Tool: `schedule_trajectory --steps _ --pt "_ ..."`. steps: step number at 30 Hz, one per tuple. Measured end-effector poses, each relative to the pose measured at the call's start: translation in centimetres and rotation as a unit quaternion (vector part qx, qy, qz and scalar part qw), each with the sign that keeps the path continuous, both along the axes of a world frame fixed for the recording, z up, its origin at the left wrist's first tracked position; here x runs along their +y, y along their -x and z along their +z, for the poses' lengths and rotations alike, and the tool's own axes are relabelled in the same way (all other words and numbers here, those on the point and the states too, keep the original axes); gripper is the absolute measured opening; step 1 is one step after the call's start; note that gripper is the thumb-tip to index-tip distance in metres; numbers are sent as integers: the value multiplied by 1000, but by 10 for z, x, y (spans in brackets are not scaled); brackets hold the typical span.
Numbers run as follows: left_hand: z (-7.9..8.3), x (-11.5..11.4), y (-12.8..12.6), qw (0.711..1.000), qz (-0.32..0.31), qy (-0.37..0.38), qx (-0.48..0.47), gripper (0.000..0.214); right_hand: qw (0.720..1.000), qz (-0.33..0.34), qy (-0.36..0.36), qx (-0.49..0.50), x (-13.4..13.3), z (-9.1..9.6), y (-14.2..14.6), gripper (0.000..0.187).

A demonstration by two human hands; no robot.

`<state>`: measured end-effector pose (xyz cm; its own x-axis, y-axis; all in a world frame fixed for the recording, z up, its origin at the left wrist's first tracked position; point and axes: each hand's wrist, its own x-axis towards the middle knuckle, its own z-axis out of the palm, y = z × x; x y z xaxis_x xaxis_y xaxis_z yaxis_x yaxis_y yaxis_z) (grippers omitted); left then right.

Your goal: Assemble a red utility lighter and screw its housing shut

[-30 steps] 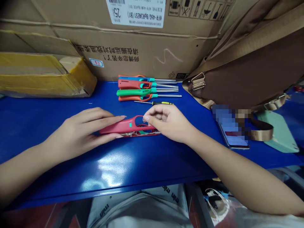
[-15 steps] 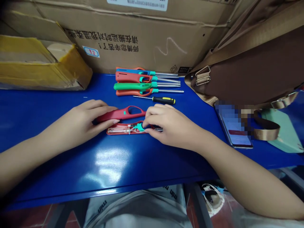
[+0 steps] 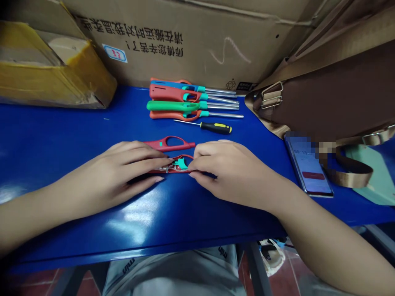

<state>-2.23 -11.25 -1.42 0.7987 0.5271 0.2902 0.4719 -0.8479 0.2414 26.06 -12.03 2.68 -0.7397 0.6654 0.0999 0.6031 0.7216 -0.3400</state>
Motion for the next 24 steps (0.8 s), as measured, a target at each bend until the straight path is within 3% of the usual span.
schedule_trajectory --steps 8,24 --pt "7 -7 0 998 21 52 5 31 1000 1 -3 -19 -4 -9 -1 17" --pt "8 -8 4 999 17 32 38 48 1000 29 -3 -11 -8 -12 1 18"
